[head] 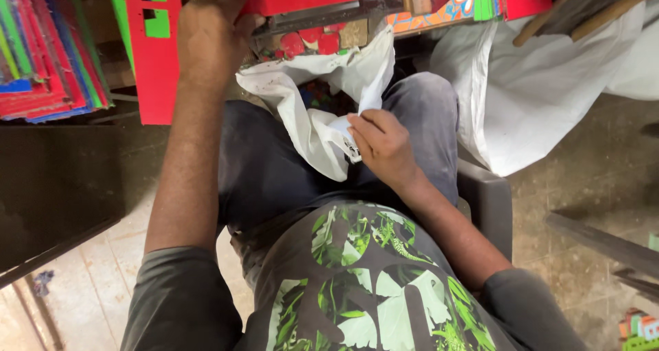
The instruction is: The person repeatedly places colored plastic frames under a press machine, activates the press, and removes the frames. The frames are green, blue, and red, and the person handles them one at a time in a repetitive cycle.
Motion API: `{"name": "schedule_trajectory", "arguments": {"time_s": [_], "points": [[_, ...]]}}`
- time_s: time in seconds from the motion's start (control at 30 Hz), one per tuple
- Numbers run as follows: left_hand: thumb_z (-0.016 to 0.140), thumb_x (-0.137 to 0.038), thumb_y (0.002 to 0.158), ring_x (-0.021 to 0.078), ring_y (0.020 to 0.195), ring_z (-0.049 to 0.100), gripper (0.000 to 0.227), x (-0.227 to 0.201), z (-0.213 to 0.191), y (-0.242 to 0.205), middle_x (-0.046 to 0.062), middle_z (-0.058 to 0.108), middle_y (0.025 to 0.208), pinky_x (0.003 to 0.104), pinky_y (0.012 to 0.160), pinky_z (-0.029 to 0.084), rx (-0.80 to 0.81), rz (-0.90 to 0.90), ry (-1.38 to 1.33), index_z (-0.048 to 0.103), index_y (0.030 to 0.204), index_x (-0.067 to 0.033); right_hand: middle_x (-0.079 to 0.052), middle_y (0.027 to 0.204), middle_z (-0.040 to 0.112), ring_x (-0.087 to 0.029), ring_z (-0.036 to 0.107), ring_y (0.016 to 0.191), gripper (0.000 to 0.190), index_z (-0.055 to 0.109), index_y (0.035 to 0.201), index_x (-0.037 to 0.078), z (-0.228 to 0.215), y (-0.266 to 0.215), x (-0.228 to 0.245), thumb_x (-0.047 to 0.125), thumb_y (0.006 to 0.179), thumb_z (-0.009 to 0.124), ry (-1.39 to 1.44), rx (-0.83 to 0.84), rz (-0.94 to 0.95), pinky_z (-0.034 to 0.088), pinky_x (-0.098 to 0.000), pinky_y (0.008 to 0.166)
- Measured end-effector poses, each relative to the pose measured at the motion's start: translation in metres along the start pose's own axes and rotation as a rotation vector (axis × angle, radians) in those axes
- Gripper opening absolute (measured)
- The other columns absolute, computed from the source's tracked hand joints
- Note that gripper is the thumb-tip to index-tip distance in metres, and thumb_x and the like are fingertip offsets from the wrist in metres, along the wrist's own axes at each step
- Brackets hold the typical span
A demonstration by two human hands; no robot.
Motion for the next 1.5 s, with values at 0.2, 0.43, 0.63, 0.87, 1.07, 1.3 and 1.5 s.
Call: {"name": "schedule_trajectory", "arguments": {"time_s": [0.2, 0.43, 0.63, 0.87, 1.07, 1.3, 1.5], "points": [[0.092, -0.019, 0.083, 0.039, 0.083, 0.069, 0.038, -0.003, -0.001, -0.003, 0.02, 0.071, 0.095, 0.048, 0.069, 0.055, -0.005, -0.016, -0.032, 0.077, 0.114, -0.0032, -0.014, 0.108, 0.068, -0.032, 0.069, 0.097, 0.028, 0.072, 0.115, 0.002, 0.012, -0.016, -0.005, 0.005, 0.089, 0.082, 0.036, 0.058, -0.01, 0.057, -0.0414, 0.085], [0.094, -0.021, 0.083, 0.0384, 0.082, 0.07, 0.04, -0.002, -0.005, -0.004, 0.02, 0.072, 0.093, 0.048, 0.069, 0.055, -0.023, -0.04, -0.048, 0.076, 0.114, -0.0028, -0.02, 0.12, 0.067, -0.039, 0.067, 0.11, 0.036, 0.067, 0.129, 0.001, -0.021, 0.052, -0.026, 0.003, 0.095, 0.079, -0.096, -0.007, -0.062, 0.056, -0.0453, 0.093], [0.093, -0.02, 0.083, 0.0389, 0.081, 0.07, 0.038, -0.003, -0.006, -0.003, 0.019, 0.072, 0.093, 0.049, 0.069, 0.055, -0.029, -0.048, -0.03, 0.076, 0.112, -0.0026, -0.016, 0.13, 0.063, -0.041, 0.063, 0.114, 0.04, 0.064, 0.131, -0.001, -0.015, 0.131, -0.042, -0.003, 0.091, 0.072, -0.367, 0.066, -0.221, 0.054, -0.0471, 0.092], [0.092, -0.022, 0.086, 0.0394, 0.084, 0.07, 0.036, -0.003, -0.003, -0.002, 0.02, 0.072, 0.099, 0.049, 0.07, 0.055, 0.012, -0.065, -0.044, 0.076, 0.112, -0.0045, -0.011, 0.111, 0.07, -0.035, 0.068, 0.101, 0.024, 0.07, 0.119, 0.005, -0.006, 0.147, -0.059, -0.003, 0.096, 0.067, -0.409, 0.177, -0.265, 0.055, -0.045, 0.079], [0.09, -0.024, 0.084, 0.0385, 0.081, 0.071, 0.037, -0.007, -0.009, -0.002, 0.02, 0.072, 0.099, 0.048, 0.068, 0.055, -0.013, -0.102, -0.036, 0.076, 0.113, -0.0051, -0.007, 0.105, 0.072, -0.03, 0.07, 0.1, 0.023, 0.074, 0.117, 0.005, -0.011, 0.153, -0.054, -0.001, 0.095, 0.069, -0.384, 0.18, -0.385, 0.056, -0.0413, 0.081], [0.09, -0.022, 0.085, 0.0393, 0.084, 0.07, 0.033, -0.005, -0.006, -0.002, 0.02, 0.072, 0.096, 0.05, 0.07, 0.054, -0.004, -0.081, -0.056, 0.075, 0.109, -0.0046, -0.005, 0.11, 0.074, -0.027, 0.071, 0.103, 0.025, 0.075, 0.119, 0.005, -0.009, 0.151, -0.061, 0.0, 0.094, 0.072, -0.389, 0.216, -0.395, 0.056, -0.0391, 0.082], [0.088, -0.022, 0.085, 0.0395, 0.082, 0.068, 0.029, -0.005, -0.001, 0.0, 0.019, 0.071, 0.089, 0.051, 0.069, 0.053, -0.015, -0.044, -0.041, 0.073, 0.102, -0.0039, -0.007, 0.103, 0.072, -0.028, 0.07, 0.1, 0.022, 0.076, 0.118, 0.005, -0.005, 0.156, -0.071, 0.001, 0.097, 0.073, -0.352, 0.284, -0.349, 0.055, -0.0408, 0.083]]}}
Point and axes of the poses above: each hand's wrist, its own y-axis towards the middle knuckle, its own z-axis out of the palm, x = y × z, the point moved 10 cm from there along y, towards the middle knuckle
